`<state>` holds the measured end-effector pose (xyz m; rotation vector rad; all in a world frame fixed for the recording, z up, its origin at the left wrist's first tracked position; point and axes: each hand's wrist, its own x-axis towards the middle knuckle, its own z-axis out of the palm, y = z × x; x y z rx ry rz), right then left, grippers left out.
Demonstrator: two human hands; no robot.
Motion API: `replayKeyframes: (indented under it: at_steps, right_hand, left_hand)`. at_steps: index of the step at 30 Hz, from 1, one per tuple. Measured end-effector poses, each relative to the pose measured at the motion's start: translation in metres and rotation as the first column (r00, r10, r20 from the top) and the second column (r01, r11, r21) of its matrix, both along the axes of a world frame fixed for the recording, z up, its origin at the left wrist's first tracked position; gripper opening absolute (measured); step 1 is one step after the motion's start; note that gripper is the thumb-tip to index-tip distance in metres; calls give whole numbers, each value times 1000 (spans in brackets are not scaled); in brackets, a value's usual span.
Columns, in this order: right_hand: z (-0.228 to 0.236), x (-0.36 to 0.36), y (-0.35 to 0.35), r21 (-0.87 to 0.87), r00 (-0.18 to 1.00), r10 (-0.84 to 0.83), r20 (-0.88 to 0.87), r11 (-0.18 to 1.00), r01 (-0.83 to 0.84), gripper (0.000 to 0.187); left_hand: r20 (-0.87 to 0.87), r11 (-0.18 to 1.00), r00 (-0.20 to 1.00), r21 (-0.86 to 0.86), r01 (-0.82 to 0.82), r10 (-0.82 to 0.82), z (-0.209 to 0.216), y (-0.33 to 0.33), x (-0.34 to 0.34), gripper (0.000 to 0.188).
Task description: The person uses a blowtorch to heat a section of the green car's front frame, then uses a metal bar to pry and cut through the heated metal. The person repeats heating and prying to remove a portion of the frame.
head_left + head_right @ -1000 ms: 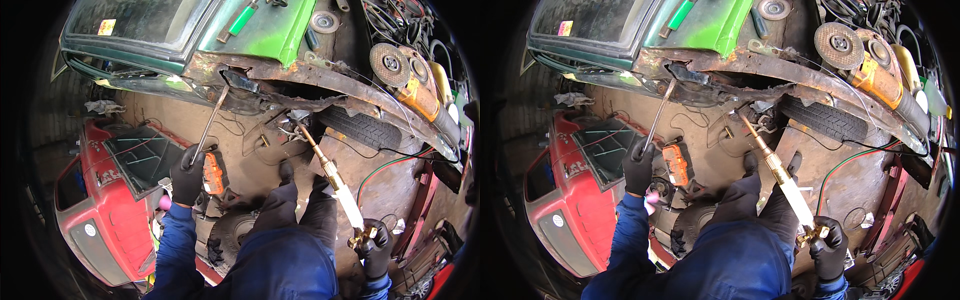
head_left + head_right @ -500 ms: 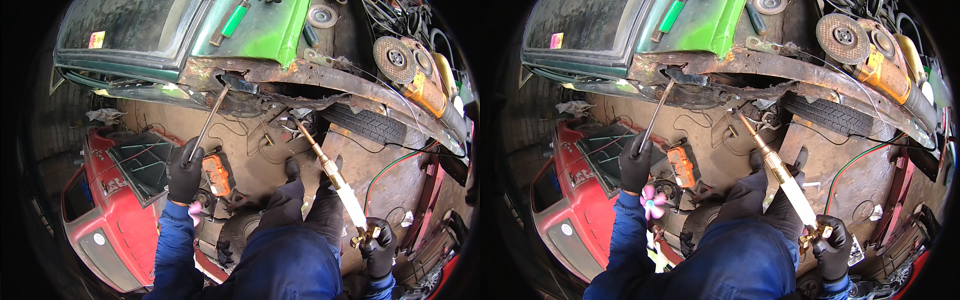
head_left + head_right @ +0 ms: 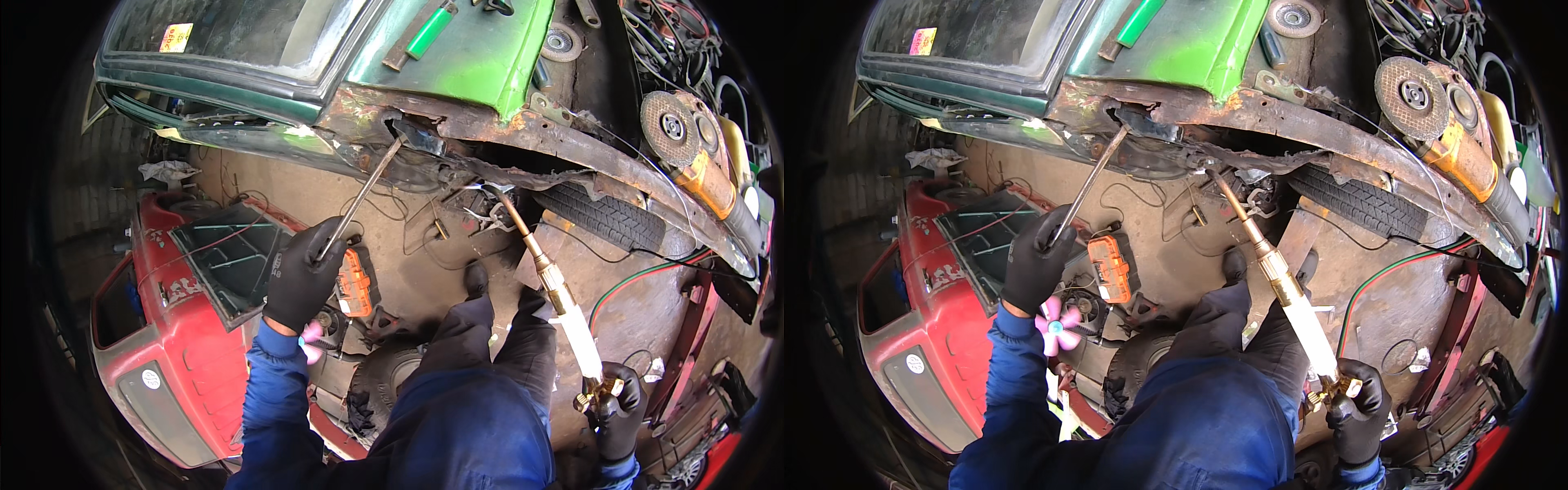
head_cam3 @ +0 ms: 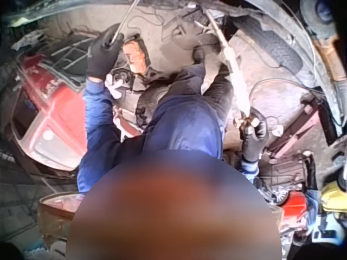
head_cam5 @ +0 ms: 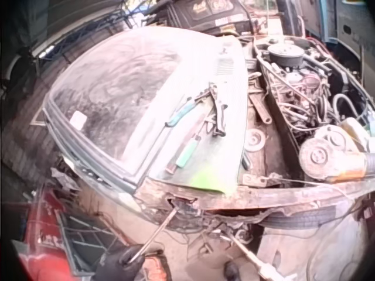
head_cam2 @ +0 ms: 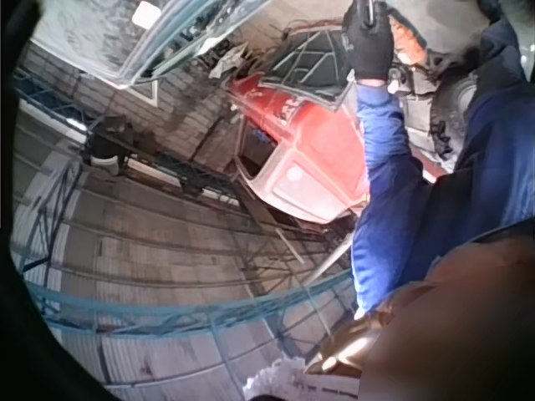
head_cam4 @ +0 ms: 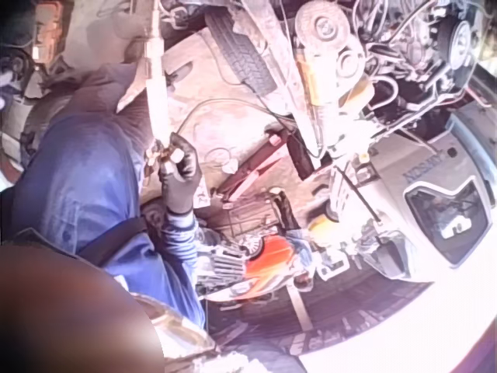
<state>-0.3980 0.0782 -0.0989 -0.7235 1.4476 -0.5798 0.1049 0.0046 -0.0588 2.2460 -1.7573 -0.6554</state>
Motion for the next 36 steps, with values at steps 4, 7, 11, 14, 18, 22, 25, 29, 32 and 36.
replayKeyframes:
  at_steps: [4, 7, 11, 14, 18, 22, 25, 29, 32, 36]
  right_hand:
    - [5, 8, 1, -18, 999, -36, 4, 999, 36, 70]
    - [14, 10, 0, 53, 1000, -24, -6, 998, 24, 68]
    - [11, 20, -4, 29, 998, -24, 62, 999, 22, 61]
    - [2, 28, -10, -8, 994, -10, 112, 1000, 11, 59]
    - [-18, 43, -18, -124, 986, 51, 159, 992, -31, 59]
    - [-37, 62, -21, -175, 978, 45, 206, 985, -9, 65]
    - [-51, 77, -20, -221, 964, 19, 264, 974, 42, 57]
    - [-57, 91, -17, -176, 955, -16, 295, 982, 71, 53]
    - [-54, 98, -11, -98, 931, -54, 361, 991, 95, 52]
    - [-54, 117, 6, -105, 929, -134, 346, 978, 181, 60]
  left_hand:
    - [-7, 999, 1000, -34, 15, -15, 2, 1, -3, 33]
    - [-14, 998, 1000, -63, -5, 4, -4, 2, -4, 33]
    - [-21, 995, 1000, -103, 2, -4, -14, 5, -5, 33]
    - [-46, 994, 999, -105, 5, -10, -20, 7, -6, 35]
    - [-55, 999, 998, -1, -34, 34, -21, 6, -11, 38]
    - [-30, 999, 999, -35, -26, 25, -19, 3, -17, 40]
    - [45, 1000, 999, 1, -30, 30, -19, 2, -19, 40]
    - [64, 1000, 998, -6, -11, 11, -26, 4, -21, 39]
    - [-21, 997, 997, 17, -75, 76, -31, 4, -16, 38]
    - [-114, 996, 991, 48, -70, 76, -39, 2, -2, 35]
